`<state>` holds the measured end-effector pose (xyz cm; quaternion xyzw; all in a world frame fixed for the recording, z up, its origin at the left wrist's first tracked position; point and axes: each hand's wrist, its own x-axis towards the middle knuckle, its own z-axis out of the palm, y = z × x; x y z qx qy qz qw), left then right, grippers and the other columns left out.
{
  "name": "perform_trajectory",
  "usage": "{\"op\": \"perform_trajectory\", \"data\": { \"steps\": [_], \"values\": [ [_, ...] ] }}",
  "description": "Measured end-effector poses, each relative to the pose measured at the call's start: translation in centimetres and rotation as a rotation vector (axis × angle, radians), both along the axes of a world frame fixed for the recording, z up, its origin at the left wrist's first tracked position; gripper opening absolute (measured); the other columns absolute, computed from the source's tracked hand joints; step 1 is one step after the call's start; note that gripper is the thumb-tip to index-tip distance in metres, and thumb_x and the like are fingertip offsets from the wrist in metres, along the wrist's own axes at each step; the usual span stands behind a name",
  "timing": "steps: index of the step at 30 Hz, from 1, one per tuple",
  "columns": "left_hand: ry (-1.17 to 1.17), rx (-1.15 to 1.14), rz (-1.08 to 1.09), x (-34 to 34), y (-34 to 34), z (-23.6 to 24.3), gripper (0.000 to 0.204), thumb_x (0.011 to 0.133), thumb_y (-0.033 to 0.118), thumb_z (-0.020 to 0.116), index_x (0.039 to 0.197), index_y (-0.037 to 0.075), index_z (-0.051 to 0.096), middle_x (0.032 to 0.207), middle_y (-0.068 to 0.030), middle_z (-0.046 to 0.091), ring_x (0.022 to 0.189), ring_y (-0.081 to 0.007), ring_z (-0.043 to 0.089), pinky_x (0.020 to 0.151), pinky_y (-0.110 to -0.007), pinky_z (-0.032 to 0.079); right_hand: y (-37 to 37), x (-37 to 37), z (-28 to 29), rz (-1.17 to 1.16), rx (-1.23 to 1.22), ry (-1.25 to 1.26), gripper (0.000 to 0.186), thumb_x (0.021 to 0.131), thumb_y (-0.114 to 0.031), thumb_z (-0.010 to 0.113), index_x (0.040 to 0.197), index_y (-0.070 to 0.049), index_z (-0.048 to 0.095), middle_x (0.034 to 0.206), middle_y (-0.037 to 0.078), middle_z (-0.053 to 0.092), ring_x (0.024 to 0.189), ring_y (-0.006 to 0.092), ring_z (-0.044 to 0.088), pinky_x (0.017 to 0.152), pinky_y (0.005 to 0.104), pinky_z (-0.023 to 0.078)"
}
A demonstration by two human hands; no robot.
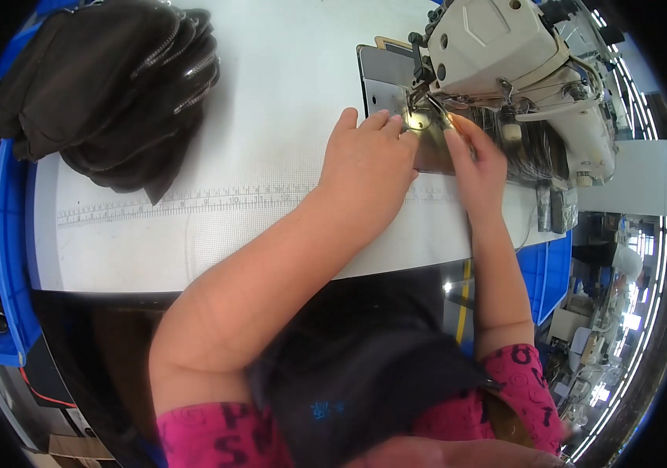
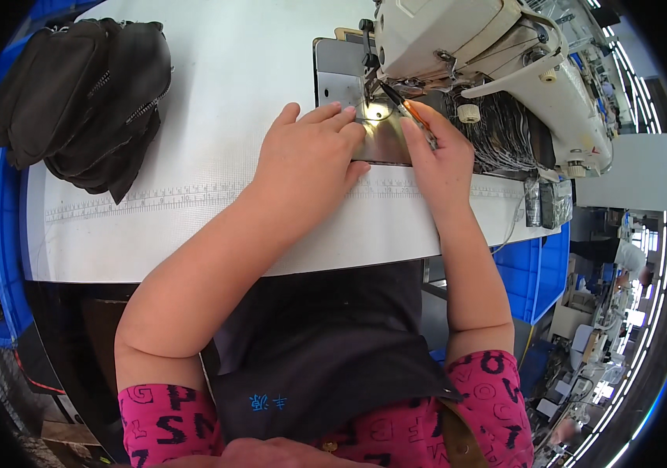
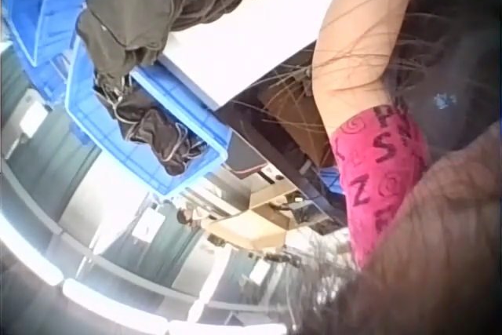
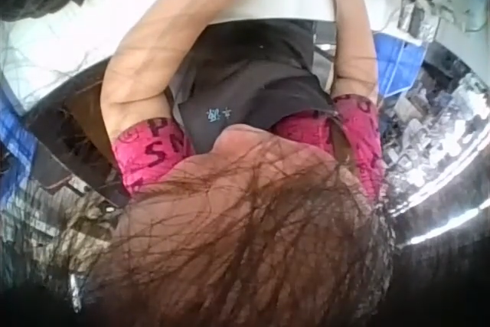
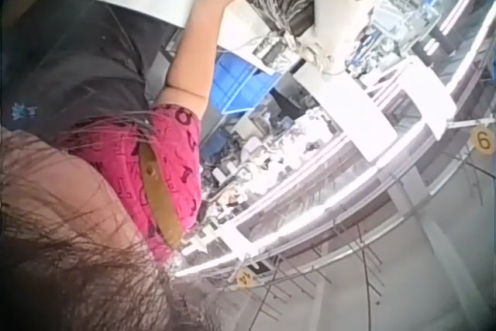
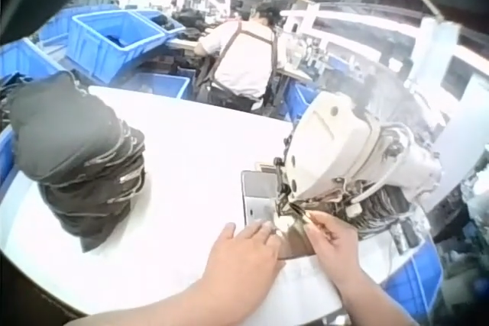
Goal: Sewing dark leather or fabric components at an industrial sewing machine.
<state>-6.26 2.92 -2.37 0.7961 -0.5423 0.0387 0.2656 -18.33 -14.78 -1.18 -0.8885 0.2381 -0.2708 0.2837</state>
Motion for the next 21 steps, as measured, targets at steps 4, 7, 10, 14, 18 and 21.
{"op": "perform_trajectory", "data": {
  "steps": [4,7,10,14,18,21],
  "values": [
    [0.023,0.038,-0.011,0.0,0.0,0.5,0.031,0.091,0.03,0.076,0.111,0.007,0.07,0.136,-0.0101,0.07,0.134,-0.0222,0.06,0.107,-0.046,0.044,0.0,0.2,0.0,-0.016,-0.013,0.012,0.032,0.098,-0.016,0.071,0.126,-0.002,0.073,0.104,0.004,0.076,0.094,0.0072,0.063,0.086,0.0248,0.051],
    [0.004,0.017,0.001,0.0,0.0,0.2,0.031,0.091,0.03,0.076,0.111,0.007,0.07,0.136,-0.0101,0.07,0.133,-0.0222,0.06,0.107,-0.046,0.044,0.1,0.3,0.0,-0.016,-0.024,-0.002,0.032,0.096,-0.018,0.074,0.123,-0.001,0.073,0.111,0.011,0.078,0.099,0.015,0.073,0.091,0.0295,0.055],
    [0.024,0.013,-0.007,0.1,0.0,0.3,0.031,0.091,0.03,0.075,0.11,0.006,0.07,0.136,-0.0101,0.07,0.134,-0.0224,0.059,0.107,-0.047,0.045,-0.2,-0.3,-0.1,-0.033,-0.014,-0.005,0.031,0.096,-0.018,0.074,0.123,-0.002,0.074,0.11,0.01,0.078,0.098,0.0146,0.072,0.09,0.0292,0.055],
    [0.04,0.052,-0.016,0.1,0.0,0.8,0.031,0.091,0.03,0.075,0.111,0.006,0.07,0.137,-0.0101,0.07,0.133,-0.0224,0.06,0.107,-0.047,0.045,-0.2,-1.1,0.1,-0.07,0.025,0.029,0.031,0.096,-0.017,0.073,0.123,-0.003,0.074,0.11,0.009,0.078,0.097,0.0128,0.07,0.089,0.0282,0.054],
    [0.024,0.049,-0.012,0.1,0.1,0.4,0.033,0.091,0.03,0.075,0.114,0.007,0.07,0.137,-0.01,0.07,0.134,-0.0222,0.059,0.107,-0.047,0.045,0.1,-0.8,0.5,-0.077,0.053,0.032,0.032,0.097,-0.018,0.073,0.124,-0.003,0.074,0.11,0.008,0.078,0.098,0.0116,0.069,0.089,0.0275,0.053],
    [0.004,0.012,-0.002,0.0,0.0,0.1,0.034,0.092,0.03,0.075,0.115,0.007,0.07,0.137,-0.01,0.07,0.134,-0.022,0.059,0.107,-0.047,0.045,-0.1,-0.6,0.0,-0.039,0.074,-0.004,0.033,0.097,-0.019,0.073,0.125,-0.003,0.073,0.111,0.008,0.078,0.099,0.0117,0.069,0.09,0.0275,0.053]
  ]
}}
